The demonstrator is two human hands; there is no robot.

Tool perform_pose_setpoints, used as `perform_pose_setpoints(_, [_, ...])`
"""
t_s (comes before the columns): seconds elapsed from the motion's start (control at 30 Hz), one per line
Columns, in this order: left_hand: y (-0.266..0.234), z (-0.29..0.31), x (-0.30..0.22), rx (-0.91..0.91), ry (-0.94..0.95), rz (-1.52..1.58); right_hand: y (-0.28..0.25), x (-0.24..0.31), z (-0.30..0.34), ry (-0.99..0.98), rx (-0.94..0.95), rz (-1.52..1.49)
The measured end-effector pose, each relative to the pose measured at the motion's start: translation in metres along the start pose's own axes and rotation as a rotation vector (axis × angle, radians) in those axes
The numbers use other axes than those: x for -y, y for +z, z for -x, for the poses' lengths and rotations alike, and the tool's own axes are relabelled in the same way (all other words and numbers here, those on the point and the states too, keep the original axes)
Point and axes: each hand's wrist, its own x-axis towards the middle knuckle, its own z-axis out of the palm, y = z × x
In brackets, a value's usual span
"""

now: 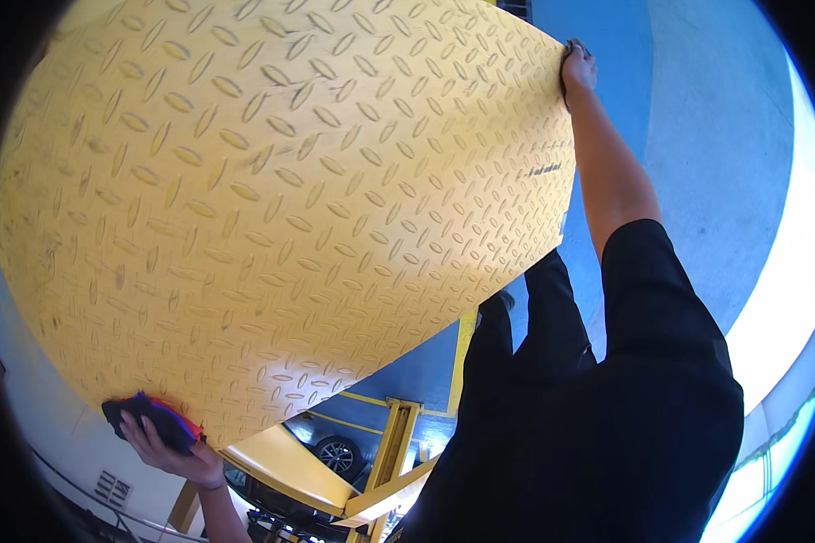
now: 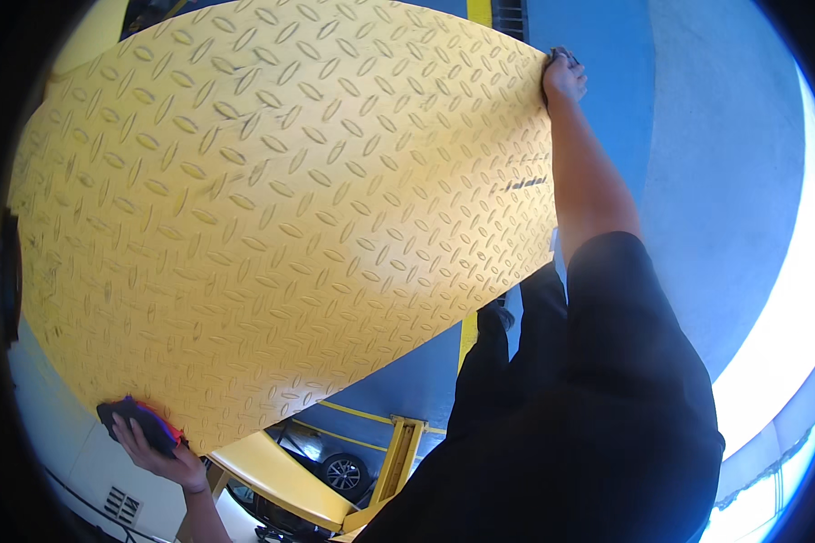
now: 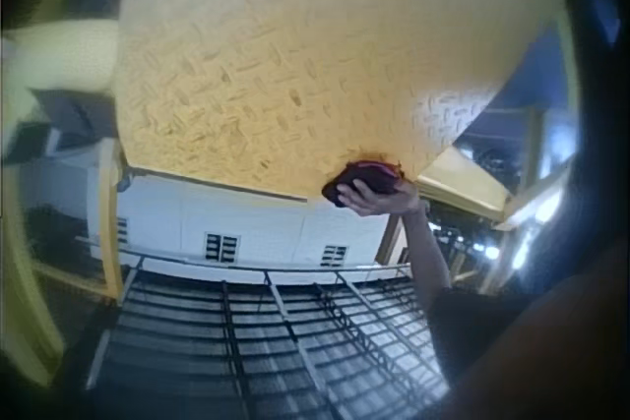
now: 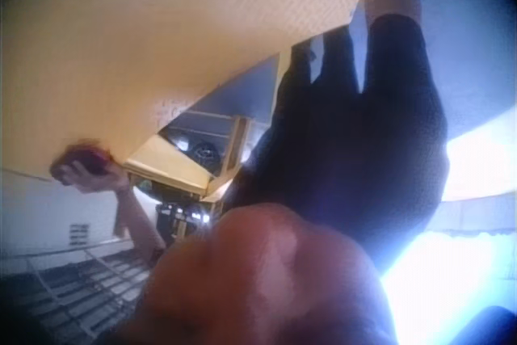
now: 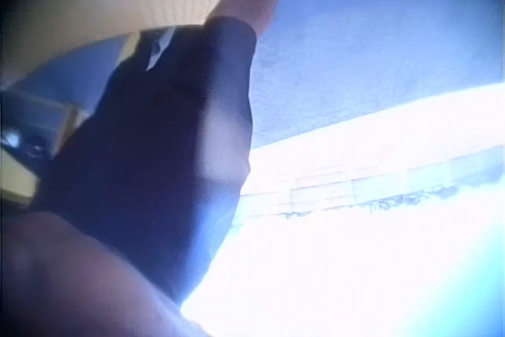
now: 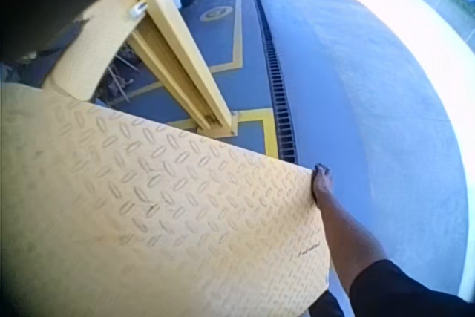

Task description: The person wipes a yellow metal car lift platform with two cloths, moving across the diamond-plate surface and edges. The person walks around the lift, continues wiping different sections, and briefly pauses near a tool cart before resuming the cleaning.

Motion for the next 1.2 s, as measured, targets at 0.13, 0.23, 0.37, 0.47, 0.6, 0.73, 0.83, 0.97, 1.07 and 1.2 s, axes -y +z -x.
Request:
perform_pose_setpoints(0.13, [0.001, -0.003, 0.001, 0.006, -0.001, -0.043, 0.009, 0.044, 0.06, -0.182, 0.014, -0.072])
perform_pose_setpoints(0.23, [-0.002, 0.007, -0.011, -0.018, -0.035, -0.076, 0.016, 0.123, 0.192, -0.581, 0.047, -0.085])
perform_pose_setpoints(0.37, [-0.004, 0.004, -0.012, -0.042, -0.045, 0.0, 0.004, 0.242, 0.434, -1.219, 0.084, -0.146])
perform_pose_setpoints(0.47, [-0.008, -0.003, -0.008, -0.082, -0.056, 0.051, -0.004, 0.327, 0.571, -1.477, 0.095, -0.42])
perform_pose_setpoints(0.6, [0.008, -0.005, 0.0, -0.291, -0.014, 0.282, -0.007, 0.328, 0.677, -1.709, 0.161, -0.441])
perform_pose_setpoints(0.73, [0.022, 0.011, 0.002, -0.538, 0.011, 0.448, -0.033, 0.217, 0.72, -1.849, 0.479, -0.436])
perform_pose_setpoints(0.83, [0.02, 0.007, 0.0, -0.505, 0.032, 0.446, -0.052, 0.166, 0.676, -1.756, 0.477, -0.373])
perform_pose_setpoints(0.97, [0.009, 0.004, -0.009, -0.392, 0.025, 0.334, -0.049, 0.138, 0.57, -1.406, 0.237, -0.226])
perform_pose_setpoints(1.07, [0.01, 0.011, -0.003, -0.361, 0.026, 0.337, -0.029, 0.082, 0.441, -1.083, 0.106, -0.104])
perform_pose_setpoints(1.2, [0.02, 0.0, 0.004, -0.395, 0.054, 0.415, -0.024, -0.033, 0.247, -0.656, 0.025, -0.015])
